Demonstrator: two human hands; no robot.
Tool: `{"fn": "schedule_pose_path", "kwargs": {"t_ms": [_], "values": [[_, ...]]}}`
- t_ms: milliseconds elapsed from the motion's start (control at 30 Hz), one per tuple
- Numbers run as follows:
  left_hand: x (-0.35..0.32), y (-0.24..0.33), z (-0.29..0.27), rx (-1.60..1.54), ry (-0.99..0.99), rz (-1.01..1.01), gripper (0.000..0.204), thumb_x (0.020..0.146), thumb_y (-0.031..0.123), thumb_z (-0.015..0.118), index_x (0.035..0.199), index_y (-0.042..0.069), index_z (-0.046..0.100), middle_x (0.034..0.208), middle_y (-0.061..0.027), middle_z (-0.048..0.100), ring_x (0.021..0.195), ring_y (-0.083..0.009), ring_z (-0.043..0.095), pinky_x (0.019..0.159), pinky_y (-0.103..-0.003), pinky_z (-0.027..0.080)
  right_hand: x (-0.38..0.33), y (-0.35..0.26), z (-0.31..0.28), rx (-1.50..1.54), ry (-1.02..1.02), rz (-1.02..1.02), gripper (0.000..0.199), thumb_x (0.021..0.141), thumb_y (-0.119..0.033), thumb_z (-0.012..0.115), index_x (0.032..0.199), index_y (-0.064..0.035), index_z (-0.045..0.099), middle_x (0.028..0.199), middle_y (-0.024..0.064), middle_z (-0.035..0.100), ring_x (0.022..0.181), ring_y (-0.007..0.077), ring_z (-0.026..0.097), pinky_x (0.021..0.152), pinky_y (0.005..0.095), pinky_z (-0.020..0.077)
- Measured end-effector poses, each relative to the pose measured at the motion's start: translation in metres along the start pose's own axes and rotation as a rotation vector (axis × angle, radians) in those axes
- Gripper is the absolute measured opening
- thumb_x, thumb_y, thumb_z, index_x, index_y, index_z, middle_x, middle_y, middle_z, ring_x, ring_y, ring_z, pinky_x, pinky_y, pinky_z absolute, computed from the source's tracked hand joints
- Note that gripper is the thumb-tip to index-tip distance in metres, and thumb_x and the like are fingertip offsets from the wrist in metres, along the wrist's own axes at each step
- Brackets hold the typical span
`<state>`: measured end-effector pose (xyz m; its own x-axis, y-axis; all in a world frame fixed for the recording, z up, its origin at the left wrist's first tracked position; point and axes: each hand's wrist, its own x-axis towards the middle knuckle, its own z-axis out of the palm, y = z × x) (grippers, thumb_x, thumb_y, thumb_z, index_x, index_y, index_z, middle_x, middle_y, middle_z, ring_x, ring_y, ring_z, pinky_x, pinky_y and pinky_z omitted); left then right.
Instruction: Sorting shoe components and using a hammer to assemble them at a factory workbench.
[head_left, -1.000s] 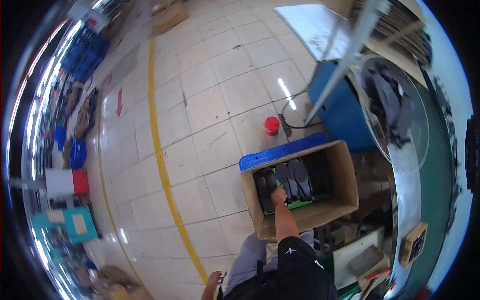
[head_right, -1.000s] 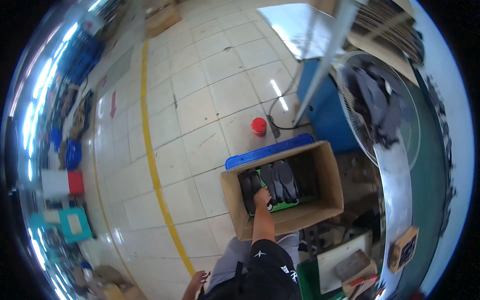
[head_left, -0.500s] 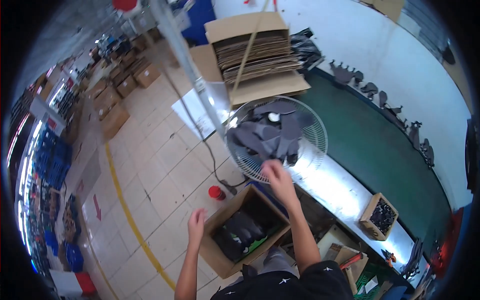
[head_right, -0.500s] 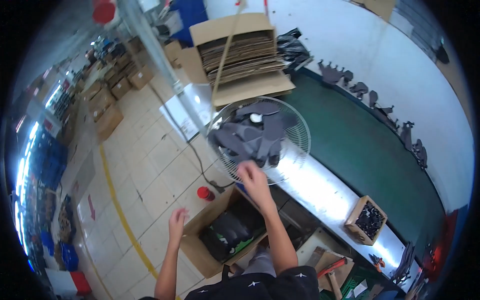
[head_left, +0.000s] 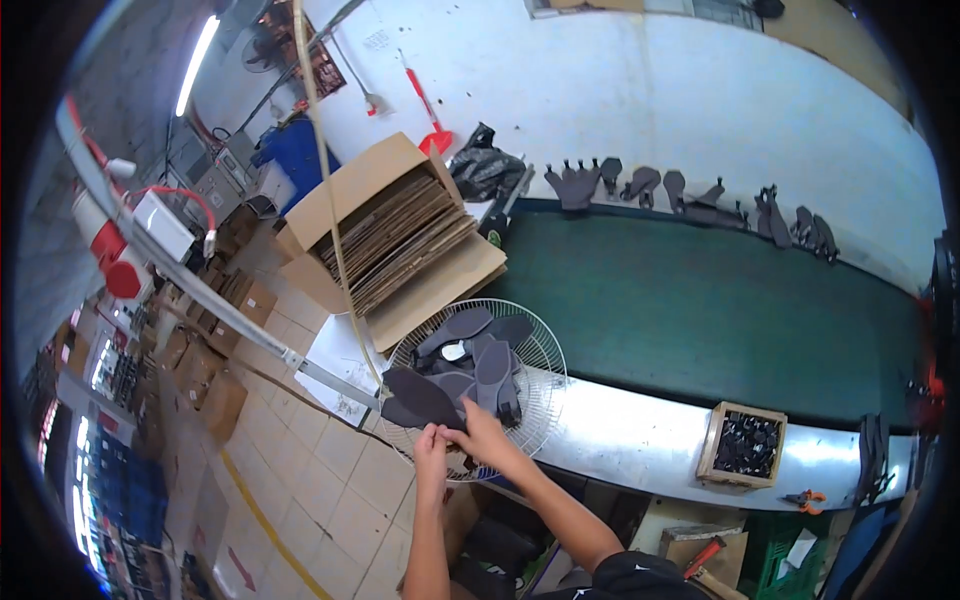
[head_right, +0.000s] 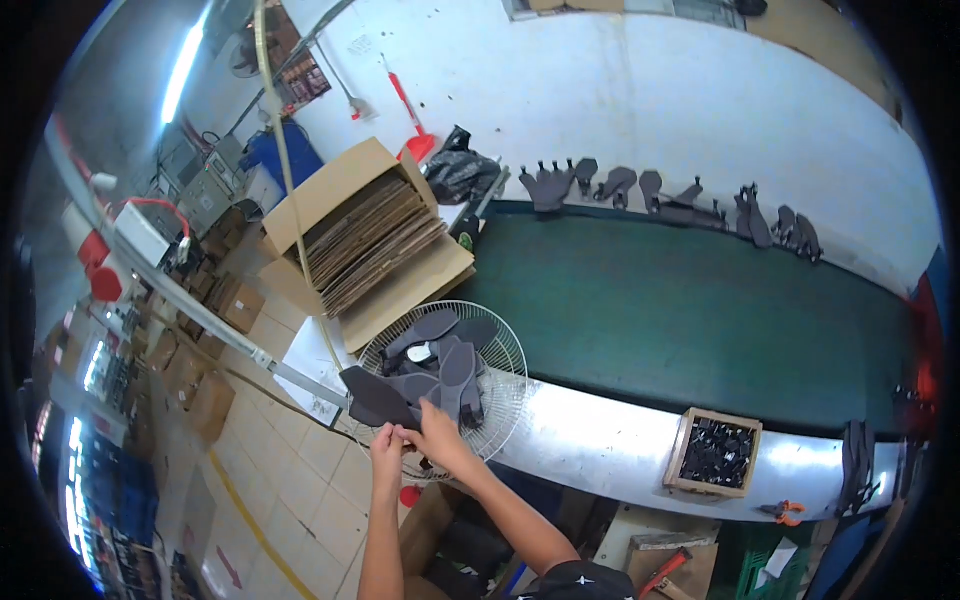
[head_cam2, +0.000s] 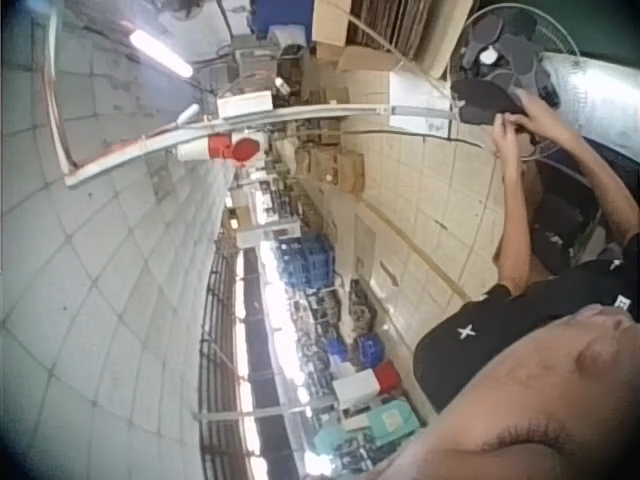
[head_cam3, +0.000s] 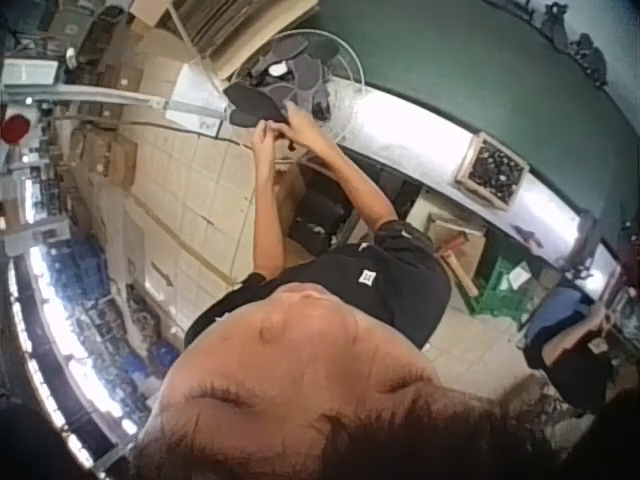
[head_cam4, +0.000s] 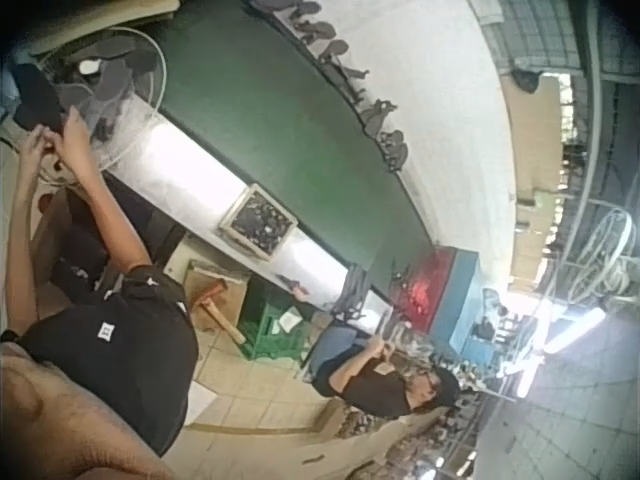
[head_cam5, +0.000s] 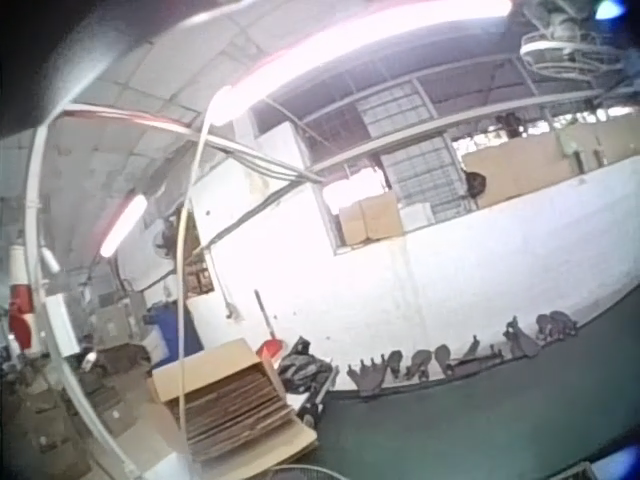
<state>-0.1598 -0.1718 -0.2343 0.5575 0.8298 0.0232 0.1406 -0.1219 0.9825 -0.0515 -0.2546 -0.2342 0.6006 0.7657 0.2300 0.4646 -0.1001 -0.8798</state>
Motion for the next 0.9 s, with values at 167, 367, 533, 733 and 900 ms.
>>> {"fn": "schedule_pose_path", "kwargs": {"t_ms": [167,367,533,733,900], "values": [[0.056,0.046,0.040,0.366,-0.134,0.136,0.044,0.094,0.039,0.058,0.104,-0.003,0.066,0.095,-0.0130,0.069,0.087,-0.0212,0.066,0.076,-0.034,0.052,-0.017,0.022,-0.079,0.423,0.327,0.243,0.027,0.092,-0.023,0.060,0.103,0.0017,0.056,0.087,0.0170,0.064,0.081,0.0203,0.060,0.074,0.0364,0.0480],[0.105,-0.010,0.091,1.270,-0.252,-0.023,0.075,0.068,0.058,0.076,0.096,-0.010,0.066,0.114,-0.0302,0.062,0.103,-0.0423,0.062,0.087,-0.043,0.050,-0.064,0.038,-0.118,0.832,0.502,0.291,0.026,0.100,-0.017,0.049,0.117,0.0016,0.053,0.106,0.0102,0.063,0.096,0.0133,0.057,0.086,0.0299,0.0452],[0.100,0.007,0.064,0.383,-0.400,-0.129,0.047,0.079,0.032,0.076,0.102,-0.008,0.064,0.099,-0.0147,0.069,0.086,-0.0232,0.067,0.078,-0.035,0.052,-0.100,0.037,-0.116,1.054,0.405,0.374,0.029,0.102,-0.018,0.045,0.124,0.0003,0.050,0.116,0.0078,0.061,0.103,0.0127,0.055,0.095,0.0277,0.0419],[-0.028,0.070,0.010,-0.302,-0.571,-0.350,0.033,0.094,0.022,0.064,0.119,0.001,0.058,0.109,-0.0065,0.066,0.093,-0.0155,0.063,0.081,-0.032,0.052,-0.103,-0.025,-0.072,0.922,0.169,0.267,0.026,0.102,-0.019,0.045,0.120,-0.0004,0.052,0.104,0.0043,0.063,0.091,0.0104,0.057,0.083,0.0270,0.0476],[-0.147,0.036,-0.062,-0.521,-0.343,-0.436,0.031,0.093,0.019,0.064,0.118,0.001,0.060,0.111,-0.0044,0.065,0.100,-0.0147,0.062,0.089,-0.031,0.049,-0.156,-0.028,0.005,0.155,0.001,0.072,0.075,0.086,-0.030,0.070,0.140,0.0031,0.031,0.135,0.0248,0.041,0.128,0.0325,0.041,0.105,0.0373,0.0353]]}}
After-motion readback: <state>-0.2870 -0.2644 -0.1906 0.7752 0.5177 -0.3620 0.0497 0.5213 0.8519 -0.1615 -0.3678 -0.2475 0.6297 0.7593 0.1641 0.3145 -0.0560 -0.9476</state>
